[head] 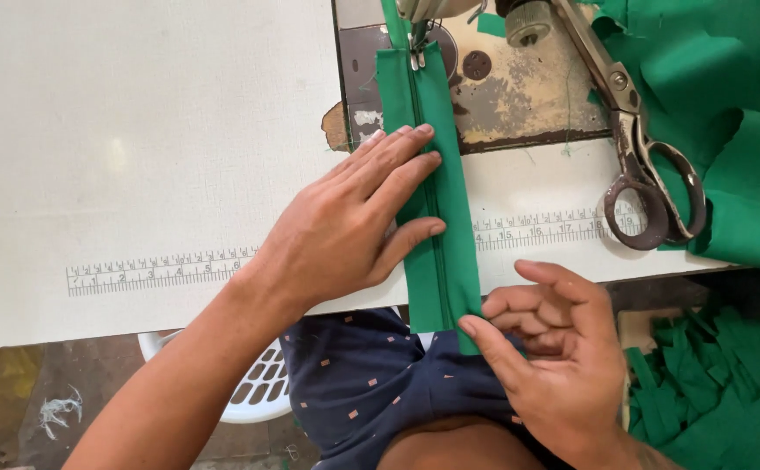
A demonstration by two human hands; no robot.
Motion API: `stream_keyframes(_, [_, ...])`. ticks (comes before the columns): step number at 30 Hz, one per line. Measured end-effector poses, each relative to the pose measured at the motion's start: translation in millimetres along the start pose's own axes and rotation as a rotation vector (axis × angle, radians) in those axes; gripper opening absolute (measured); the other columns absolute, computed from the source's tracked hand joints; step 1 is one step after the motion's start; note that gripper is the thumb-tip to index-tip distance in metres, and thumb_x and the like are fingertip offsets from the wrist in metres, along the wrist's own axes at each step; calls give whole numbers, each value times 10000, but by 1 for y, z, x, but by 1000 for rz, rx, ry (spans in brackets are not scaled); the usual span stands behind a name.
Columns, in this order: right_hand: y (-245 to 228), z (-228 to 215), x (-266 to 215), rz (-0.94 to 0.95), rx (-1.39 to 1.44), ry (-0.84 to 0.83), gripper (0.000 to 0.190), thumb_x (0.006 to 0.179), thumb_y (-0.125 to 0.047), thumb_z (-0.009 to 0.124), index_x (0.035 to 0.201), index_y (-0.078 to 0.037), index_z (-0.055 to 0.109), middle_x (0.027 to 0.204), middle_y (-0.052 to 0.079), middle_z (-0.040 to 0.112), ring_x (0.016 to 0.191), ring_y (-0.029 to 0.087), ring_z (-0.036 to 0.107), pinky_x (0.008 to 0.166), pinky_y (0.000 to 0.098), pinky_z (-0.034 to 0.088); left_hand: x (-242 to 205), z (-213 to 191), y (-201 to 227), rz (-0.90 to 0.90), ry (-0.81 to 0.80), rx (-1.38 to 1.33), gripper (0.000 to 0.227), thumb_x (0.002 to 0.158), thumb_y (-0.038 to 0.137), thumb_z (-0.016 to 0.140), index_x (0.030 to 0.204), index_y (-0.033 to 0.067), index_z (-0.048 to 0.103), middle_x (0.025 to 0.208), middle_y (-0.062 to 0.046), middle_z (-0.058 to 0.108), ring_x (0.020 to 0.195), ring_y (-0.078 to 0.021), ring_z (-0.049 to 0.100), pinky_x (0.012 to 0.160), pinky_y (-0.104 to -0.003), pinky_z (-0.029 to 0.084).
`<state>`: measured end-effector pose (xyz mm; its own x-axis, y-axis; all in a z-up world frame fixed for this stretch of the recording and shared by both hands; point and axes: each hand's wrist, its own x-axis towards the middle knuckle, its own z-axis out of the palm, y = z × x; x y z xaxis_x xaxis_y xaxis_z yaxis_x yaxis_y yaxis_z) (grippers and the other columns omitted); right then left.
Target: Folding and sewing green fabric strips using an industrial sewing machine and cutting them with scissors.
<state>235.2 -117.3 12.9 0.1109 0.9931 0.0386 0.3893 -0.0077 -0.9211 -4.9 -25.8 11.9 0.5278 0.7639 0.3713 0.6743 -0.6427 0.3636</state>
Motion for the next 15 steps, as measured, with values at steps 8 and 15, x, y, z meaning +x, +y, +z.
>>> stream_keyframes(8, [4,-2,2,77,-92,-92,690,824,-58,909,1425,-88,570,950,22,801,747,40,733,612,161,514,-4,10,0,86,63,185,511,1144,391,712,1376,-64,712,1500,-261,670,1449,-405,618,1281,-499,469])
stream_keyframes(15, [-7,-21,40,-348,-328,-188,435,840,-169,960,1214,-72,760,1029,45,808,677,66,731,719,201,599,-5,9,2,122,108,278,476,1158,402,708,1342,-34,757,1452,-245,720,1389,-381,684,1250,-476,511])
